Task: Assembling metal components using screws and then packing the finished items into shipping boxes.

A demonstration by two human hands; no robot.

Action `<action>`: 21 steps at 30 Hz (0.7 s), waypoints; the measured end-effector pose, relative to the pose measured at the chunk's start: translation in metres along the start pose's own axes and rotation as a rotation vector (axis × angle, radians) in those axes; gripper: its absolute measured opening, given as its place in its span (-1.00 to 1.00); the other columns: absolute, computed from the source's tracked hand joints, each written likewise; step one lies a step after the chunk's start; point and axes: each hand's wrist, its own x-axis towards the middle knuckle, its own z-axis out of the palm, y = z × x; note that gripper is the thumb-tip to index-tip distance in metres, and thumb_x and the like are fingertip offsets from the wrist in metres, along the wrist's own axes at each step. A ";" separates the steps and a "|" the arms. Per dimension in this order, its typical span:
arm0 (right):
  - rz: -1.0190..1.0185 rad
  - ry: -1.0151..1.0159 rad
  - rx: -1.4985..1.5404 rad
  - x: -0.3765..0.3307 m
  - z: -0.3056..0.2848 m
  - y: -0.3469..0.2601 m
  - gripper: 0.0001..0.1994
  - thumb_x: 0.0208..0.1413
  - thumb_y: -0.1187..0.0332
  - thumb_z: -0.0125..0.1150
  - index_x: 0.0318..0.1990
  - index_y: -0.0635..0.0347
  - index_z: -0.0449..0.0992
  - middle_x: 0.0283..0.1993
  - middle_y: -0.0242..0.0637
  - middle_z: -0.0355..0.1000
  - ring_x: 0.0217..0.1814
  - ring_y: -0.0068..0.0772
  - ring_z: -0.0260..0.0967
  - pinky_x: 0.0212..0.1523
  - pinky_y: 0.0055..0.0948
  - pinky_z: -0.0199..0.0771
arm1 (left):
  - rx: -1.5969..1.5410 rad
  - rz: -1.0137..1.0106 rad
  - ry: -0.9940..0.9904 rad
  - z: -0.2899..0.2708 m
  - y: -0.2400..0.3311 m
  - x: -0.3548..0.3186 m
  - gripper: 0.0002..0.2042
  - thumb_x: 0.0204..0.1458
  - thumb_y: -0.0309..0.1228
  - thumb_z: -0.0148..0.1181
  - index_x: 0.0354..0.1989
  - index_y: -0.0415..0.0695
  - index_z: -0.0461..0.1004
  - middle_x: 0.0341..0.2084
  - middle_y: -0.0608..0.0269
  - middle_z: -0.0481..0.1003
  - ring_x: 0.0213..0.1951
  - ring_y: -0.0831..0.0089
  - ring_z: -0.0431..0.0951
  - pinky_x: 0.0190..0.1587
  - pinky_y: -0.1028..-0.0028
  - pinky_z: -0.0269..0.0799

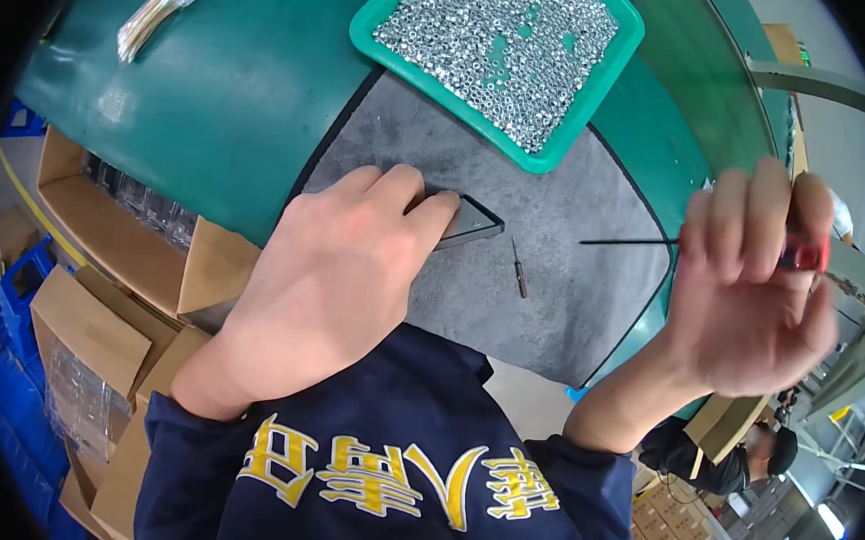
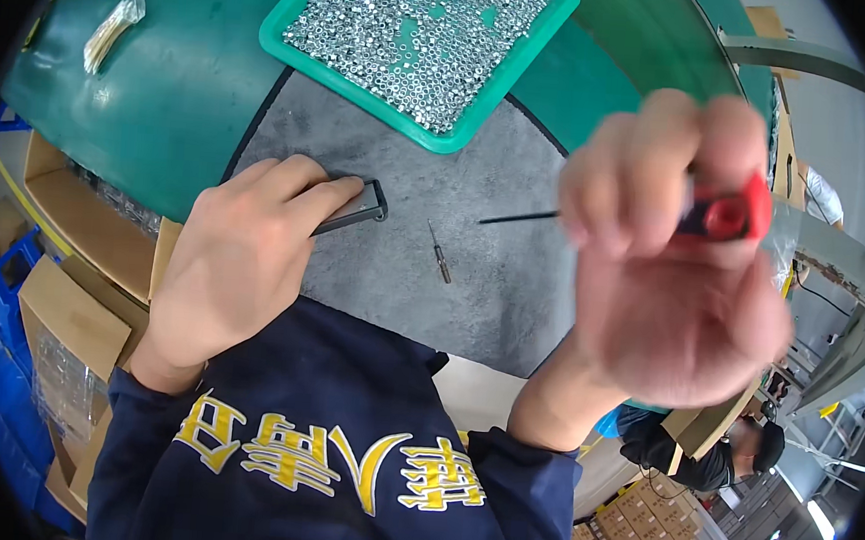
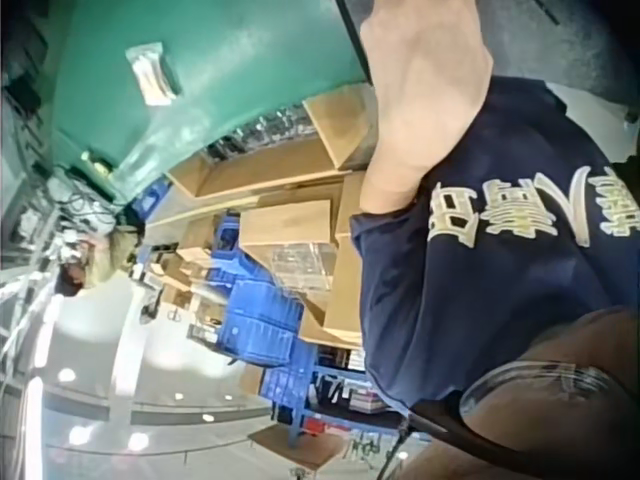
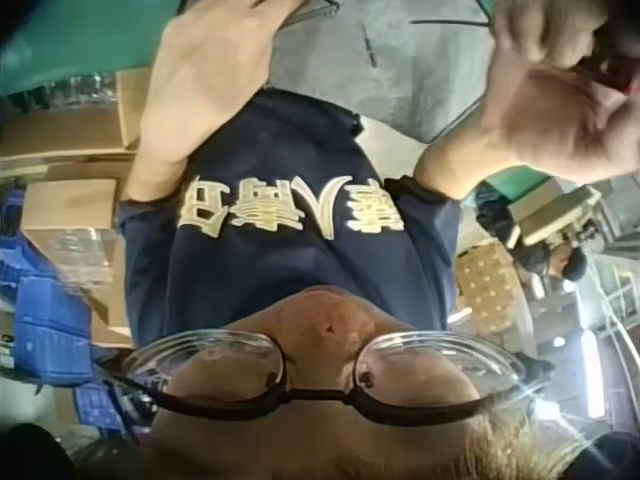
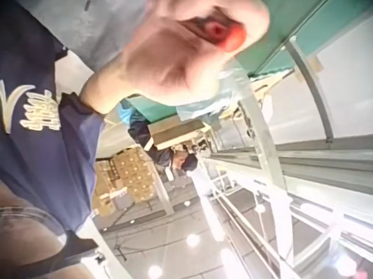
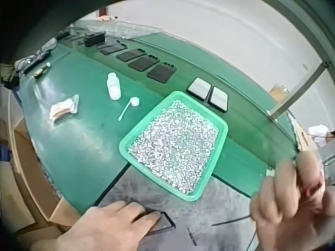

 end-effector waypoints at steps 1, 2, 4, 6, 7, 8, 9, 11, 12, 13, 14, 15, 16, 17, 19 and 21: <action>0.049 -0.193 0.107 0.000 0.003 -0.001 -0.63 0.42 0.19 -0.22 -0.32 0.10 0.49 -0.53 -0.47 0.26 -0.64 -0.64 0.02 -0.58 -0.64 0.07 | 0.002 0.001 -0.001 -0.001 0.000 0.000 -0.65 -0.06 -0.63 0.12 -0.06 -0.14 0.59 -0.23 0.25 0.48 -0.28 0.21 0.49 -0.20 0.36 0.44; 0.098 -0.386 0.213 0.000 0.005 -0.001 -0.58 0.43 0.19 -0.26 -0.42 0.04 0.49 -0.58 -0.52 0.22 -0.65 -0.67 -0.02 -0.59 -0.63 0.03 | 0.004 0.002 -0.002 -0.001 -0.001 0.000 -0.65 -0.06 -0.64 0.11 -0.06 -0.14 0.60 -0.23 0.24 0.48 -0.28 0.21 0.49 -0.20 0.36 0.44; 0.115 -0.410 0.227 0.000 0.009 0.001 -0.58 0.43 0.18 -0.27 -0.44 0.03 0.47 -0.59 -0.52 0.21 -0.67 -0.67 -0.05 -0.60 -0.64 0.01 | 0.008 -0.003 -0.008 -0.001 -0.001 0.000 -0.65 -0.06 -0.64 0.12 -0.06 -0.14 0.60 -0.23 0.24 0.48 -0.28 0.21 0.49 -0.20 0.36 0.43; 0.145 -0.455 0.253 0.000 0.014 0.005 -0.57 0.43 0.17 -0.28 -0.48 0.00 0.43 -0.61 -0.52 0.20 -0.70 -0.68 -0.11 -0.63 -0.65 -0.04 | 0.019 -0.006 -0.022 -0.001 0.000 0.000 -0.65 -0.06 -0.63 0.12 -0.06 -0.14 0.59 -0.23 0.24 0.48 -0.29 0.21 0.49 -0.21 0.36 0.43; 0.161 -0.477 0.266 0.000 0.017 0.007 -0.57 0.43 0.17 -0.29 -0.50 -0.01 0.41 -0.62 -0.53 0.19 -0.71 -0.68 -0.14 -0.65 -0.65 -0.07 | 0.023 -0.008 -0.029 -0.001 0.000 0.000 -0.65 -0.06 -0.63 0.12 -0.05 -0.14 0.59 -0.23 0.23 0.48 -0.29 0.21 0.49 -0.21 0.36 0.43; 0.176 -0.499 0.279 0.000 0.020 0.009 -0.56 0.43 0.16 -0.30 -0.52 -0.03 0.39 -0.63 -0.53 0.18 -0.73 -0.68 -0.17 -0.66 -0.66 -0.09 | 0.021 -0.011 -0.027 -0.001 -0.001 0.000 -0.65 -0.06 -0.63 0.12 -0.05 -0.14 0.59 -0.23 0.23 0.48 -0.29 0.21 0.49 -0.21 0.36 0.43; 0.190 -0.520 0.292 0.000 0.023 0.011 -0.56 0.43 0.16 -0.30 -0.53 -0.04 0.37 -0.64 -0.53 0.17 -0.74 -0.69 -0.20 -0.68 -0.66 -0.12 | 0.022 -0.011 -0.032 -0.002 -0.001 -0.001 -0.65 -0.06 -0.63 0.13 -0.05 -0.14 0.59 -0.23 0.23 0.48 -0.29 0.21 0.49 -0.21 0.35 0.43; 0.220 -0.561 0.316 0.000 0.027 0.014 -0.54 0.43 0.15 -0.32 -0.57 -0.07 0.33 -0.66 -0.54 0.16 -0.77 -0.69 -0.27 -0.70 -0.67 -0.17 | 0.022 -0.009 -0.046 -0.002 -0.002 -0.001 -0.65 -0.06 -0.63 0.13 -0.05 -0.14 0.59 -0.23 0.23 0.48 -0.29 0.21 0.48 -0.21 0.35 0.43; 0.234 -0.580 0.328 0.000 0.029 0.015 -0.53 0.43 0.14 -0.32 -0.59 -0.08 0.30 -0.67 -0.54 0.15 -0.78 -0.70 -0.30 -0.72 -0.67 -0.19 | 0.022 -0.007 -0.053 -0.002 -0.002 -0.001 -0.65 -0.06 -0.63 0.13 -0.05 -0.14 0.59 -0.23 0.22 0.48 -0.29 0.21 0.48 -0.22 0.35 0.43; 0.237 -0.583 0.329 0.000 0.029 0.018 -0.53 0.43 0.14 -0.32 -0.59 -0.08 0.30 -0.67 -0.54 0.15 -0.78 -0.70 -0.30 -0.72 -0.67 -0.19 | 0.021 -0.010 -0.052 -0.002 -0.003 -0.001 -0.65 -0.06 -0.63 0.13 -0.05 -0.14 0.59 -0.23 0.22 0.48 -0.29 0.21 0.48 -0.22 0.35 0.43; 0.225 -0.574 0.329 0.000 0.029 0.021 -0.53 0.43 0.14 -0.32 -0.59 -0.08 0.31 -0.67 -0.54 0.15 -0.78 -0.70 -0.29 -0.72 -0.67 -0.19 | 0.022 -0.009 -0.055 -0.002 -0.003 -0.001 -0.65 -0.06 -0.63 0.14 -0.05 -0.14 0.59 -0.23 0.22 0.48 -0.29 0.21 0.48 -0.22 0.35 0.43; 0.213 -0.564 0.329 0.000 0.028 0.024 -0.53 0.43 0.14 -0.32 -0.59 -0.08 0.31 -0.67 -0.54 0.16 -0.78 -0.70 -0.29 -0.71 -0.67 -0.18 | 0.023 -0.008 -0.058 -0.003 -0.003 0.000 -0.65 -0.06 -0.63 0.14 -0.05 -0.14 0.59 -0.22 0.22 0.48 -0.29 0.21 0.48 -0.22 0.35 0.43; 0.201 -0.553 0.329 0.000 0.027 0.027 -0.53 0.43 0.14 -0.32 -0.59 -0.08 0.31 -0.67 -0.53 0.16 -0.78 -0.70 -0.29 -0.71 -0.67 -0.18 | 0.024 -0.006 -0.063 -0.003 -0.003 0.000 -0.65 -0.06 -0.63 0.14 -0.05 -0.14 0.59 -0.22 0.22 0.48 -0.29 0.21 0.48 -0.22 0.35 0.43; 0.188 -0.541 0.330 0.001 0.026 0.028 -0.53 0.43 0.14 -0.31 -0.59 -0.08 0.31 -0.67 -0.53 0.16 -0.77 -0.70 -0.28 -0.71 -0.67 -0.17 | 0.026 -0.004 -0.068 -0.003 -0.002 0.001 -0.65 -0.06 -0.63 0.14 -0.05 -0.14 0.58 -0.22 0.22 0.48 -0.29 0.21 0.48 -0.22 0.34 0.43; 0.188 -0.543 0.330 0.001 0.027 0.029 -0.53 0.43 0.14 -0.31 -0.59 -0.08 0.31 -0.67 -0.53 0.16 -0.77 -0.70 -0.29 -0.71 -0.67 -0.17 | 0.022 -0.005 -0.067 -0.003 -0.003 0.000 -0.65 -0.06 -0.63 0.14 -0.05 -0.14 0.58 -0.22 0.22 0.48 -0.29 0.21 0.48 -0.22 0.35 0.43; 0.185 -0.545 0.332 0.002 0.028 0.030 -0.53 0.43 0.15 -0.31 -0.59 -0.08 0.30 -0.67 -0.53 0.16 -0.77 -0.70 -0.29 -0.71 -0.68 -0.17 | 0.017 -0.007 -0.066 -0.003 -0.004 -0.001 -0.65 -0.06 -0.63 0.14 -0.05 -0.14 0.58 -0.21 0.22 0.48 -0.28 0.21 0.48 -0.21 0.35 0.44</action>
